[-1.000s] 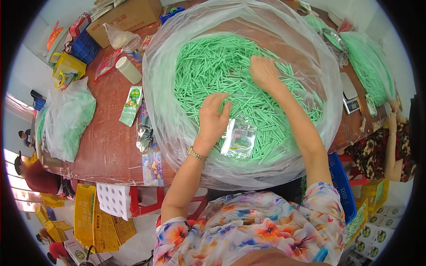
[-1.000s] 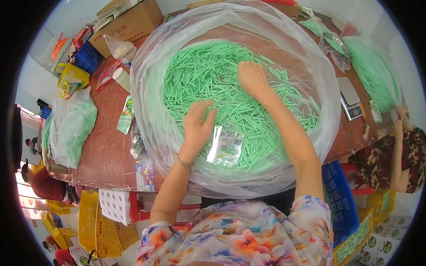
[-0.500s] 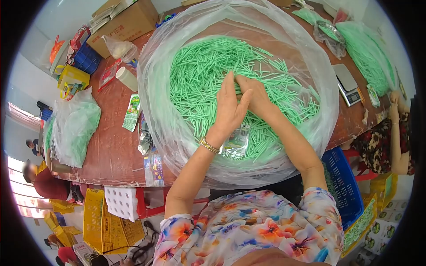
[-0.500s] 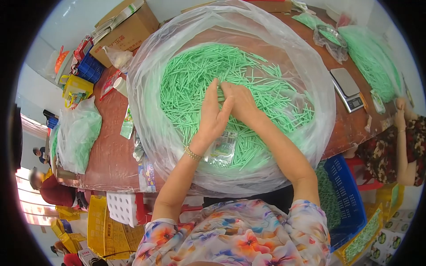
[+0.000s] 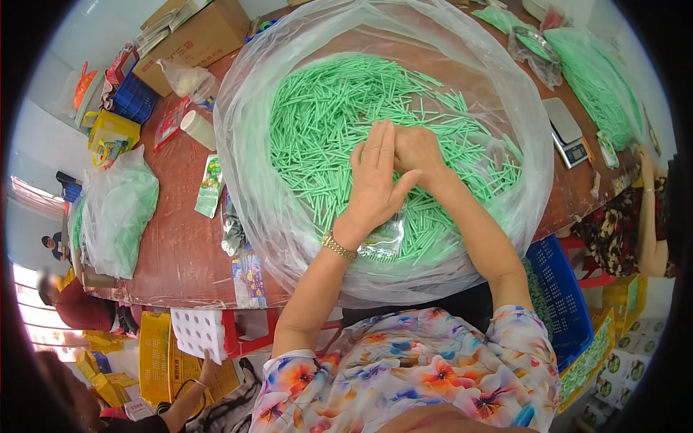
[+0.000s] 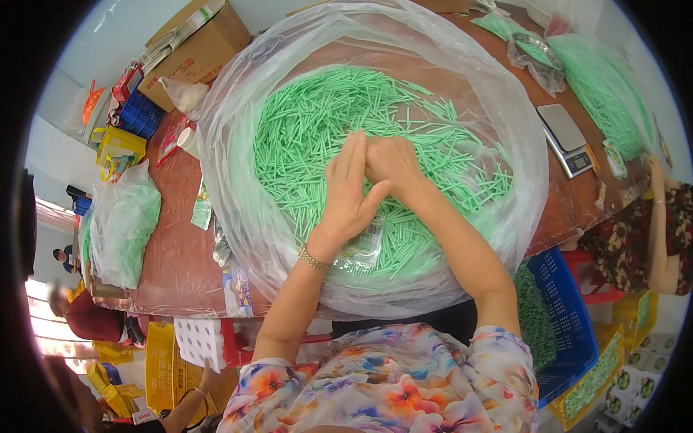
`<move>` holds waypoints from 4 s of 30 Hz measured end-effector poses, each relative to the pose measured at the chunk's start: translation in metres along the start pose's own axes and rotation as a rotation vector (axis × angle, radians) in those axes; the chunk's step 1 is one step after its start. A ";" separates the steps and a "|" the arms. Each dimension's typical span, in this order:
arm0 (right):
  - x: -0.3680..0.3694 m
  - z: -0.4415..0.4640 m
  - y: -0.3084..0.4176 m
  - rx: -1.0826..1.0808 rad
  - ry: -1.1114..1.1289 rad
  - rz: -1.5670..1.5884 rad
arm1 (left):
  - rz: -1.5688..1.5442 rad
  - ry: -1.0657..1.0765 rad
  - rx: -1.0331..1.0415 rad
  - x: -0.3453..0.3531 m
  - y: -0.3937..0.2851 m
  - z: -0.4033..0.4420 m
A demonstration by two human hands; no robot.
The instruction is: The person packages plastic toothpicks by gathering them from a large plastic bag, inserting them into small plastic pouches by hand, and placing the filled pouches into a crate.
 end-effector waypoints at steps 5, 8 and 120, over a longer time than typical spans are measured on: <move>-0.023 0.013 -0.002 0.047 -0.072 0.248 | -0.090 -0.119 -0.062 -0.009 -0.008 0.002; -0.027 0.009 0.016 0.206 -0.161 0.999 | -0.955 -0.149 -0.644 -0.009 -0.030 0.010; -0.044 -0.030 0.054 0.384 0.058 1.004 | -0.509 -0.173 -0.416 -0.037 -0.020 -0.074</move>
Point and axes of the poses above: each hand's wrist, its own z-axis towards the middle knuckle, its own x-axis out of the palm, y = z × x, the point moved 2 cm from there along z, towards the middle knuckle, and after that the axes turned 3 degrees about -y, right-handed, at the moved point
